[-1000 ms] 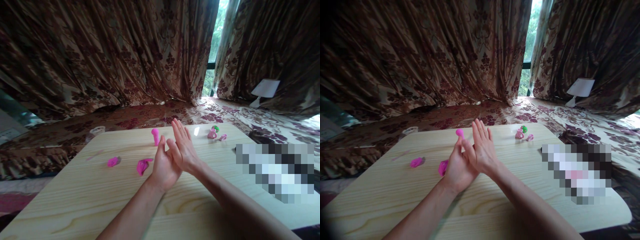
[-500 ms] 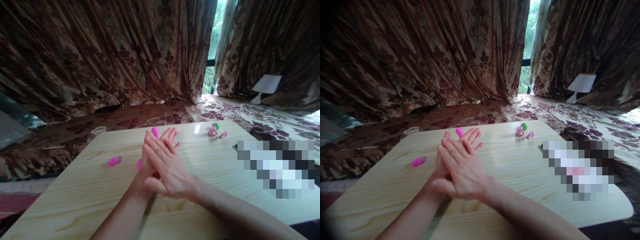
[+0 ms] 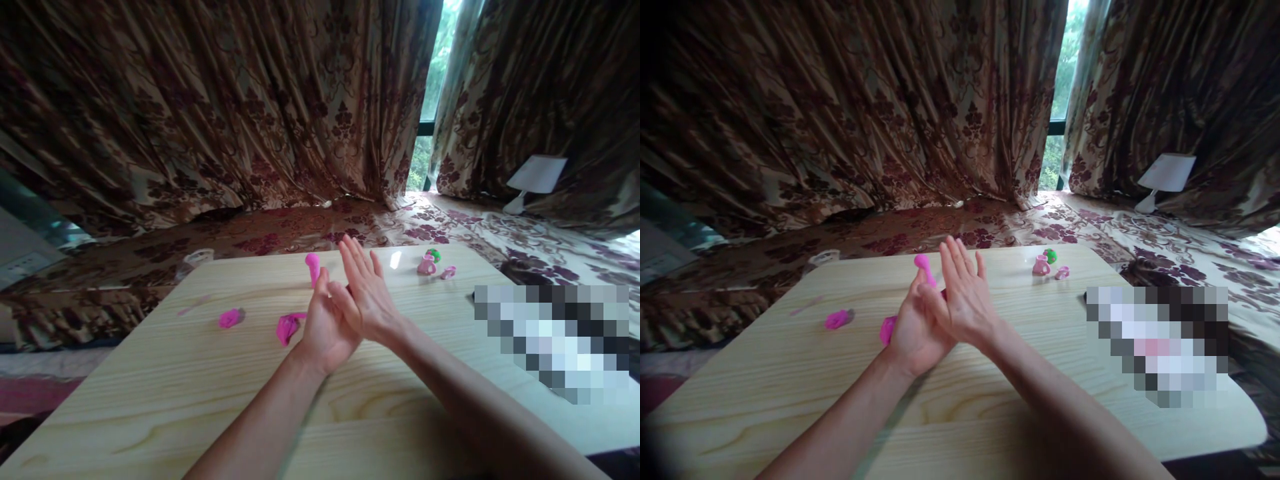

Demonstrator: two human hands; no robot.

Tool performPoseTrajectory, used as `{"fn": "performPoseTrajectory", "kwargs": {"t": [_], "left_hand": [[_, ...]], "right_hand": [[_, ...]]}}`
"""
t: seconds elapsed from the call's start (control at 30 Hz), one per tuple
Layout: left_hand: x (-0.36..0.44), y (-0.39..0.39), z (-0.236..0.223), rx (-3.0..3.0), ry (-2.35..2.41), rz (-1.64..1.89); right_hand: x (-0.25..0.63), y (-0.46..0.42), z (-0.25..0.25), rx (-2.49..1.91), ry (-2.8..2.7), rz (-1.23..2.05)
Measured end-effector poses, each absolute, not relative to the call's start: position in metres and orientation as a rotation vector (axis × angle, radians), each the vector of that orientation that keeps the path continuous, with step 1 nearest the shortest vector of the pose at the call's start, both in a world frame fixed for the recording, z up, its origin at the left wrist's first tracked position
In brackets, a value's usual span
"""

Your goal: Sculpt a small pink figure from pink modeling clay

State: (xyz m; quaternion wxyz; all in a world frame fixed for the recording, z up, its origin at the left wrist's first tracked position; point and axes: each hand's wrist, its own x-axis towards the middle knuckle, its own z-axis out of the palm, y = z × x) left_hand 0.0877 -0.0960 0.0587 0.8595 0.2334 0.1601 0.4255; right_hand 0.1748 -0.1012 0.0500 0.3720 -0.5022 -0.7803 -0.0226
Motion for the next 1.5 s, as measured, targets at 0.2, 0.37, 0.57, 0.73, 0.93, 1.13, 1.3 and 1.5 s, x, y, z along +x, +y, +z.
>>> {"fn": "performPoseTrajectory", "kwargs": {"t": [0.2, 0.37, 0.57, 0.73, 0.93, 1.13, 1.3, 1.5], "left_hand": [[0.085, -0.094, 0.057, 0.499, 0.368, 1.004], [0.084, -0.095, 0.056, 0.492, 0.378, 0.953], [0.084, -0.106, 0.063, 0.464, 0.313, 0.943], [0.079, -0.128, 0.068, 0.387, 0.224, 0.877], [0.076, -0.160, 0.060, 0.273, 0.266, 0.885], [0.092, -0.192, 0.044, 0.284, 0.390, 0.783], [0.091, -0.198, 0.037, 0.442, 0.587, 0.858], [0.082, -0.190, 0.046, 0.529, 0.743, 0.987]], "right_hand": [[0.168, -0.108, 0.053, -1.098, -2.210, -0.066], [0.168, -0.111, 0.053, -1.195, -2.154, -0.095], [0.173, -0.097, 0.060, -1.373, -2.065, -0.087], [0.201, -0.098, 0.082, -1.261, -2.131, 0.306], [0.217, -0.148, 0.074, -1.130, -1.862, 0.599], [0.215, -0.153, 0.056, -1.231, -1.410, 0.972], [0.217, -0.152, 0.054, -1.036, -1.238, 1.222], [0.224, -0.172, 0.054, -1.135, -1.370, 1.044]]}}
